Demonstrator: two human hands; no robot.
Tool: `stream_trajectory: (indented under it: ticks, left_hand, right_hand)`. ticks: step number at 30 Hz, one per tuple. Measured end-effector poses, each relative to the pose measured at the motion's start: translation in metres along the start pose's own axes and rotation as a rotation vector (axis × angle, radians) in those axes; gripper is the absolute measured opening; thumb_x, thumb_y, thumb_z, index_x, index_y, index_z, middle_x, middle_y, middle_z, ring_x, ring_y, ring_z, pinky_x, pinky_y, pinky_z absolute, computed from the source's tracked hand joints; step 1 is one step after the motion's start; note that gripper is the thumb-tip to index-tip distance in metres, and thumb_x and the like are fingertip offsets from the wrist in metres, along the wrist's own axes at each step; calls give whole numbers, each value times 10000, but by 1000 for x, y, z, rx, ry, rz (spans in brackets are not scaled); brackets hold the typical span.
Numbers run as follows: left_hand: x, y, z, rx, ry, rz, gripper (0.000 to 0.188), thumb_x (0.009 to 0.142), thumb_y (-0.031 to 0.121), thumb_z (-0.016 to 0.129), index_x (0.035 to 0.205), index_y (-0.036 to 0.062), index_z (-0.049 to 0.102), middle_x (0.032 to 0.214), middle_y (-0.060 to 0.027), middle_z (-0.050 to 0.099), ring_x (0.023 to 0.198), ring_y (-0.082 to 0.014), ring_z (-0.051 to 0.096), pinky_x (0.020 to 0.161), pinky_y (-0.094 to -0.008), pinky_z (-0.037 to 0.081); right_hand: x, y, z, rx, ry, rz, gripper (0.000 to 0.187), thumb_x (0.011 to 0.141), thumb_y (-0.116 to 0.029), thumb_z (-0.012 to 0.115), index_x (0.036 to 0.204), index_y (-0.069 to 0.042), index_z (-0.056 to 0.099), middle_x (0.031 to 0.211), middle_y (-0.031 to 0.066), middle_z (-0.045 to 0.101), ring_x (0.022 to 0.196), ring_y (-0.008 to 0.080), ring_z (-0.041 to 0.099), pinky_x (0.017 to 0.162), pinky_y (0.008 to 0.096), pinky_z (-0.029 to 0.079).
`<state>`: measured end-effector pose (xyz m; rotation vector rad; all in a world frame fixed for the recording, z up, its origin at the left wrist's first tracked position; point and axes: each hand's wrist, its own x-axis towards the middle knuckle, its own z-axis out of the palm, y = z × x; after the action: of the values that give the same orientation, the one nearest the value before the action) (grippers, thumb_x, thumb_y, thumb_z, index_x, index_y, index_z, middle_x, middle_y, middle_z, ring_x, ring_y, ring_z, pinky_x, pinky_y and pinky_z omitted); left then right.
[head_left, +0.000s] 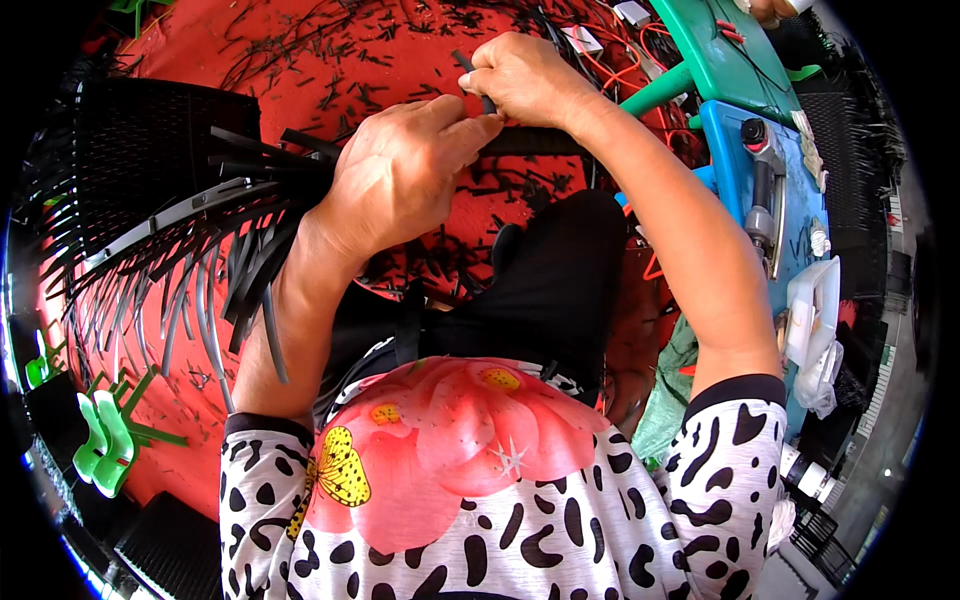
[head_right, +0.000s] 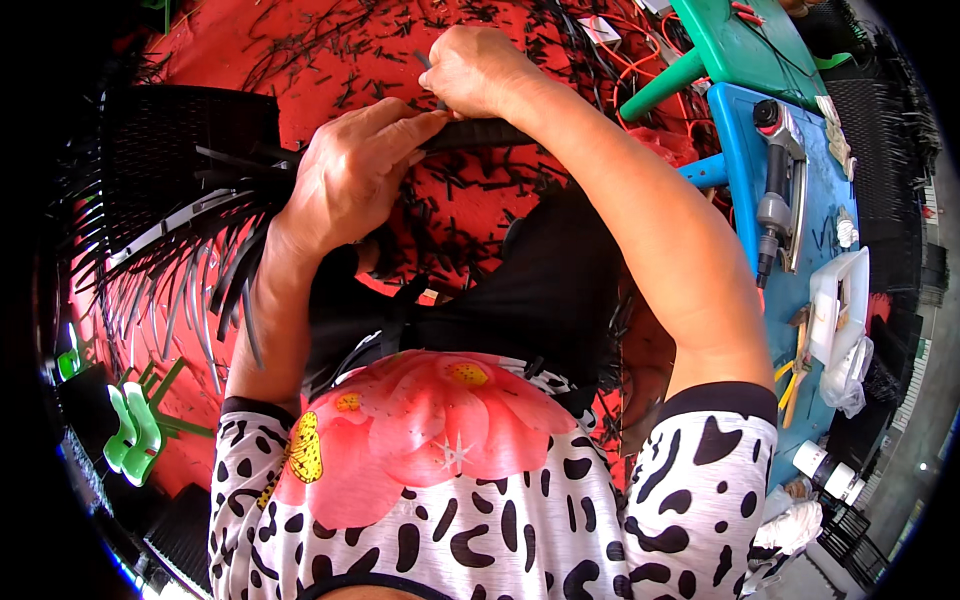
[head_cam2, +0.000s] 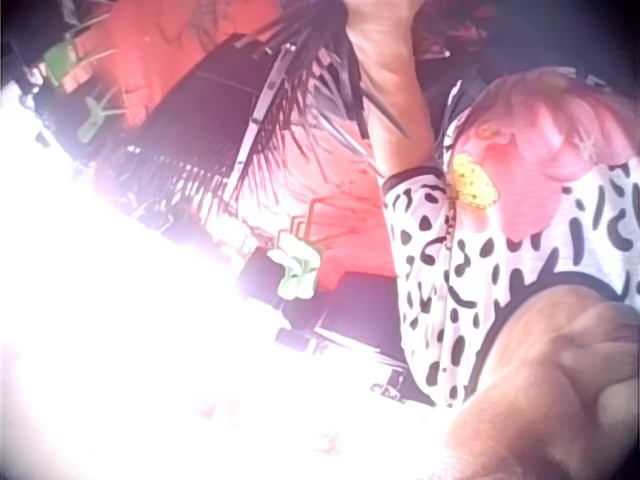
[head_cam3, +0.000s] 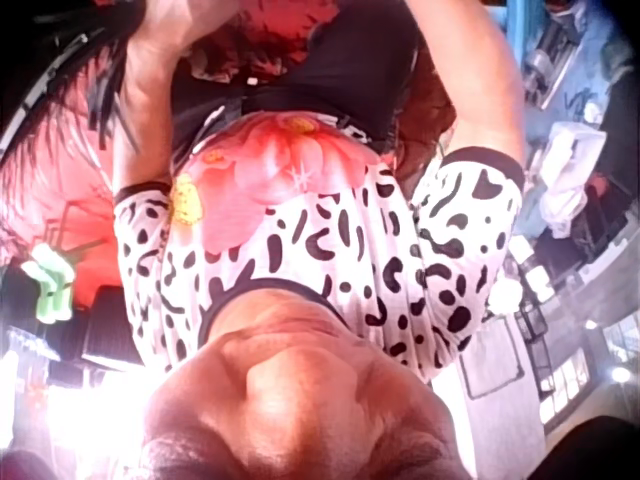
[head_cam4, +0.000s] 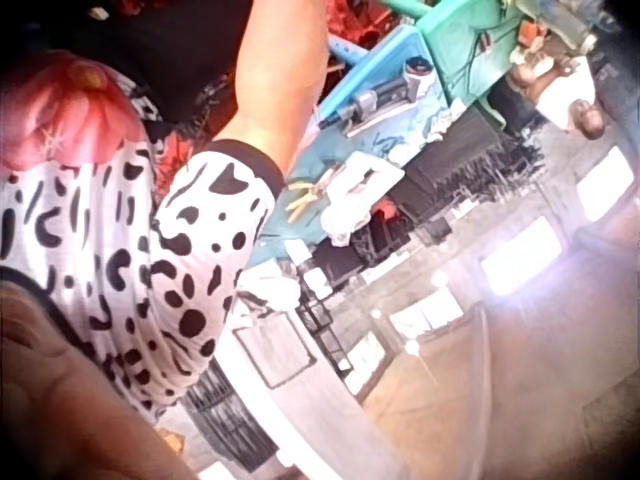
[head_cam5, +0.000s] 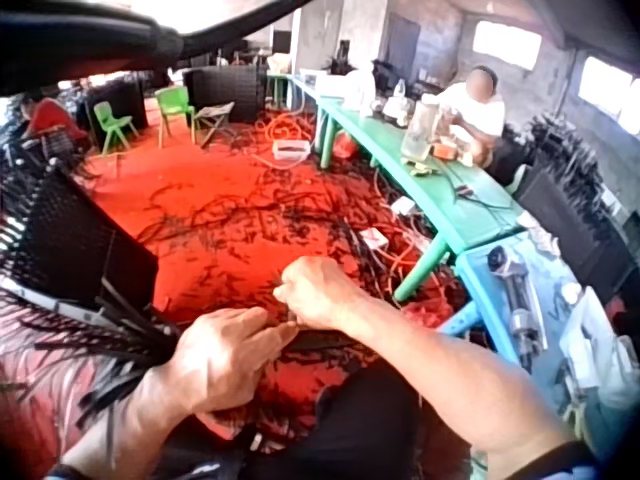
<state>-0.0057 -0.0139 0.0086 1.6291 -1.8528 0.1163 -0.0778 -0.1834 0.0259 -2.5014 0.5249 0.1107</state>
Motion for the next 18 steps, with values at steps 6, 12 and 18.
stream_trajectory:
  ticks: [6,12,18]
  left_hand:
    - [-1,1,-2,-26,-1,-22,325,690,-1,619,1008,62,641,781,-98,566,702,-297,611,610,-387,499]
    - [4,3,-5,-85,-25,-28,343,697,-83,602,1031,-5,630,770,-124,577,666,-326,597,580,-380,487]
    - [4,4,-7,-99,-7,-23,354,698,-89,567,1032,6,637,769,-128,573,656,-324,595,566,-376,484]
  right_hand:
    - [-18,10,-6,451,149,-176,541,817,-38,571,1339,-69,430,795,68,622,672,109,586,606,258,488]
    - [-14,27,-7,-192,194,-498,296,733,14,573,1010,-27,668,910,103,647,826,257,626,756,333,503]
    - [-11,16,-6,86,116,-298,226,734,31,565,928,-9,673,818,77,654,724,196,646,668,317,519]
